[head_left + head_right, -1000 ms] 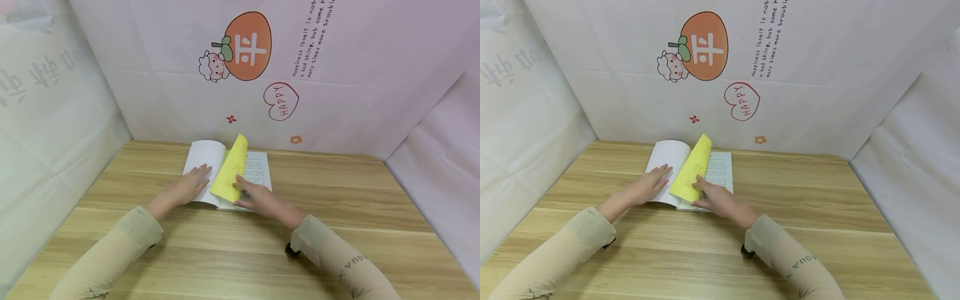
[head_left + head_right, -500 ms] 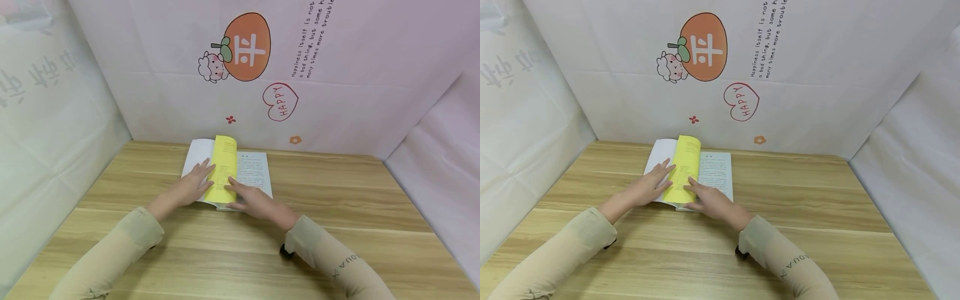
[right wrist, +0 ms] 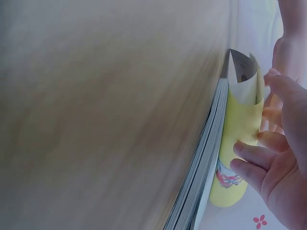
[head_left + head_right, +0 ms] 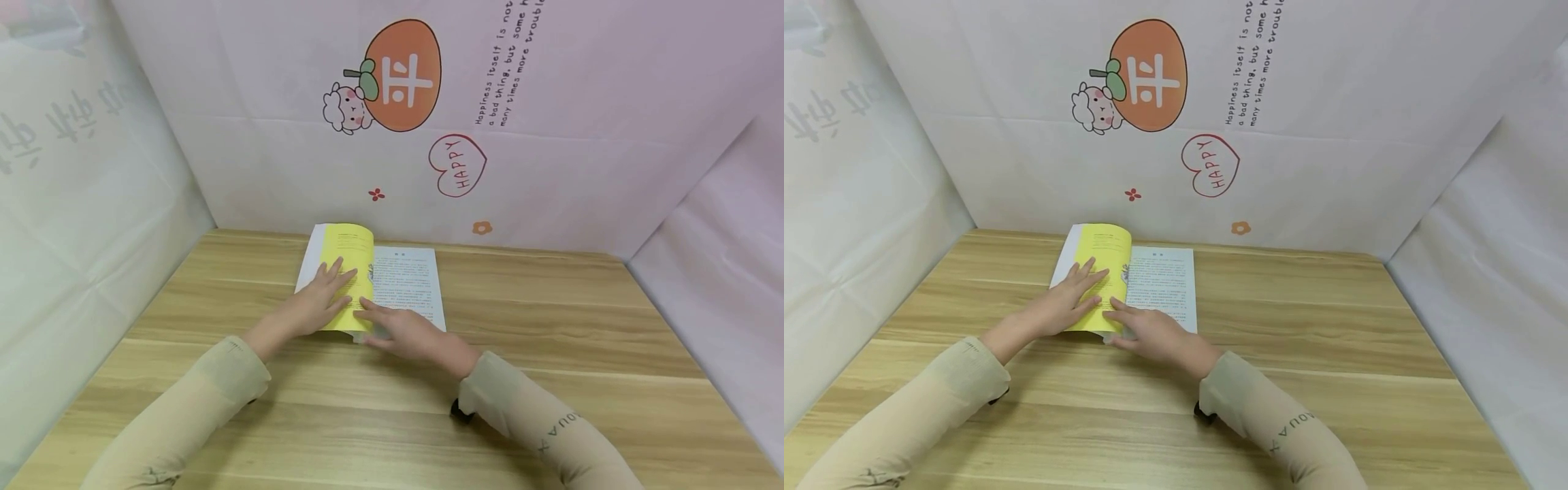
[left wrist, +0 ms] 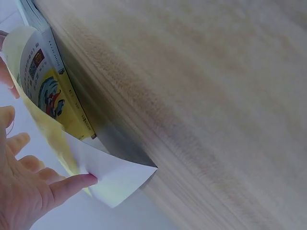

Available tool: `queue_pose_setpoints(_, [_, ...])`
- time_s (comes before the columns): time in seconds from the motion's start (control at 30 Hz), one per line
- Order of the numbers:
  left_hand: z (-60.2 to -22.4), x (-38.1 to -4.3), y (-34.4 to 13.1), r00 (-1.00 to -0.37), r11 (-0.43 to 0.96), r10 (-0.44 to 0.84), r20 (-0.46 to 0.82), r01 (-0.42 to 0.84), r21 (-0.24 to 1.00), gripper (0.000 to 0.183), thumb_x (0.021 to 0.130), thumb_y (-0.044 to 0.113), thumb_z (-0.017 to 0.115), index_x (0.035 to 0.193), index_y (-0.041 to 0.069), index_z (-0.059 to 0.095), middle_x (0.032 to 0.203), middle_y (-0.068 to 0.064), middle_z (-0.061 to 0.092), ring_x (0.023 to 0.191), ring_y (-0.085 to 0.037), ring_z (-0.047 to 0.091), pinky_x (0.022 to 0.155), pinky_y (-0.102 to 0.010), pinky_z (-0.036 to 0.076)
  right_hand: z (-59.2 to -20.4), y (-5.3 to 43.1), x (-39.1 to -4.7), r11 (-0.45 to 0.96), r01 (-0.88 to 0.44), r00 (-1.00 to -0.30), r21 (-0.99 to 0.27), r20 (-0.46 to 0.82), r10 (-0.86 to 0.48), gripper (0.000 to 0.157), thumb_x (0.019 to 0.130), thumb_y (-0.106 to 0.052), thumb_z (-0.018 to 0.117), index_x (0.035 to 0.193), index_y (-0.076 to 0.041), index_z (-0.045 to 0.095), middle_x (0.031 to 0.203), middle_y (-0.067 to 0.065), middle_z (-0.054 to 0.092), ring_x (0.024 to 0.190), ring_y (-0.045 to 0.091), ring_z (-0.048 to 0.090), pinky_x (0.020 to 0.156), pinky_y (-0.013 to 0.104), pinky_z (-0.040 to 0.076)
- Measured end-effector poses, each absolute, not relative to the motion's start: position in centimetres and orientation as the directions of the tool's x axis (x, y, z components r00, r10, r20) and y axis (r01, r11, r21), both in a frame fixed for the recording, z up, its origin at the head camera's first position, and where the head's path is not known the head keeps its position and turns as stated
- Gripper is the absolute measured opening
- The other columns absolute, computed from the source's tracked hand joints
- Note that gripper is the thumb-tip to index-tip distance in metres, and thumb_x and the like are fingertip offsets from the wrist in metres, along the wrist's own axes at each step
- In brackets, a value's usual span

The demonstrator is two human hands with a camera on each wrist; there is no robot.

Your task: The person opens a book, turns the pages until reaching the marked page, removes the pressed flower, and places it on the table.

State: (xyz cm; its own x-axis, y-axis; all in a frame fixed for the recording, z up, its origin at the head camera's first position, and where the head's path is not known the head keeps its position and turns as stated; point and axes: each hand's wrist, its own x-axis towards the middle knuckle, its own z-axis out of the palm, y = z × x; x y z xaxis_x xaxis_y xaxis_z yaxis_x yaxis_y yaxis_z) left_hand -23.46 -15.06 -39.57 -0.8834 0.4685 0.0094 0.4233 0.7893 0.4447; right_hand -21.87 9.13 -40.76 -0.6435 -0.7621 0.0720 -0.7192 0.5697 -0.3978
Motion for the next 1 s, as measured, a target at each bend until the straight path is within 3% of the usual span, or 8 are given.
queue_pose_setpoints(0.2, [-39.8,-23.7,-15.0,-0.875,0.784,0.485,0.008,0.439,0.439,0.061,0.110,0.036,0.049,0.164,0.016,0.028,0.171,-0.013,0.004,0.152,-0.049,0.003,0.109,-0.072,0.029,-40.7,8.6,-21.6,0.558,-0.732,-0.625,-0.390,0.061,-0.778,0.052,0.104,-0.035,0.063,0.150,-0.012,0.053,0.164,0.007,0.032,0.133,0.027,0.055,0.107,0.040,0.047])
queue_pose_setpoints(0.4, [-39.8,-23.8,-15.0,-0.861,0.797,0.504,-0.066,0.434,0.419,0.061,0.111,0.039,0.045,0.165,0.020,0.025,0.171,-0.014,0.004,0.150,-0.054,0.001,0.103,-0.076,0.033,-41.1,8.4,-21.6,0.521,-0.772,-0.576,-0.365,0.054,-0.815,0.054,0.104,-0.029,0.064,0.153,-0.011,0.049,0.163,0.006,0.033,0.127,0.025,0.060,0.104,0.037,0.050])
queue_pose_setpoints(0.57, [-39.7,-23.8,-14.9,-0.870,0.838,0.470,-0.149,0.386,0.386,0.063,0.110,0.046,0.042,0.166,0.029,0.019,0.171,-0.012,0.000,0.151,-0.053,-0.003,0.099,-0.086,0.023,-41.1,8.3,-21.4,0.503,-0.786,-0.546,-0.361,0.022,-0.838,0.048,0.104,-0.028,0.064,0.148,-0.011,0.056,0.163,0.006,0.033,0.140,0.024,0.047,0.110,0.038,0.044])
queue_pose_setpoints(0.7, [-39.6,-23.8,-14.8,-0.880,0.863,0.441,-0.178,0.361,0.355,0.063,0.110,0.047,0.041,0.166,0.033,0.017,0.171,-0.013,-0.002,0.150,-0.054,-0.004,0.101,-0.087,0.017,-40.9,8.0,-21.3,0.485,-0.797,-0.520,-0.359,0.002,-0.854,0.046,0.104,-0.027,0.064,0.146,-0.010,0.058,0.163,0.006,0.034,0.147,0.025,0.036,0.113,0.042,0.040])
queue_pose_setpoints(1.0, [-39.6,-24.3,-14.4,-0.892,0.891,0.407,-0.197,0.340,0.302,0.061,0.110,0.047,0.040,0.166,0.034,0.018,0.171,-0.014,-0.008,0.149,-0.056,-0.007,0.102,-0.086,0.017,-40.8,7.1,-21.1,0.467,-0.808,-0.488,-0.359,-0.035,-0.872,0.046,0.103,-0.025,0.065,0.147,-0.015,0.058,0.160,0.014,0.040,0.149,0.029,0.033,0.110,0.045,0.044])
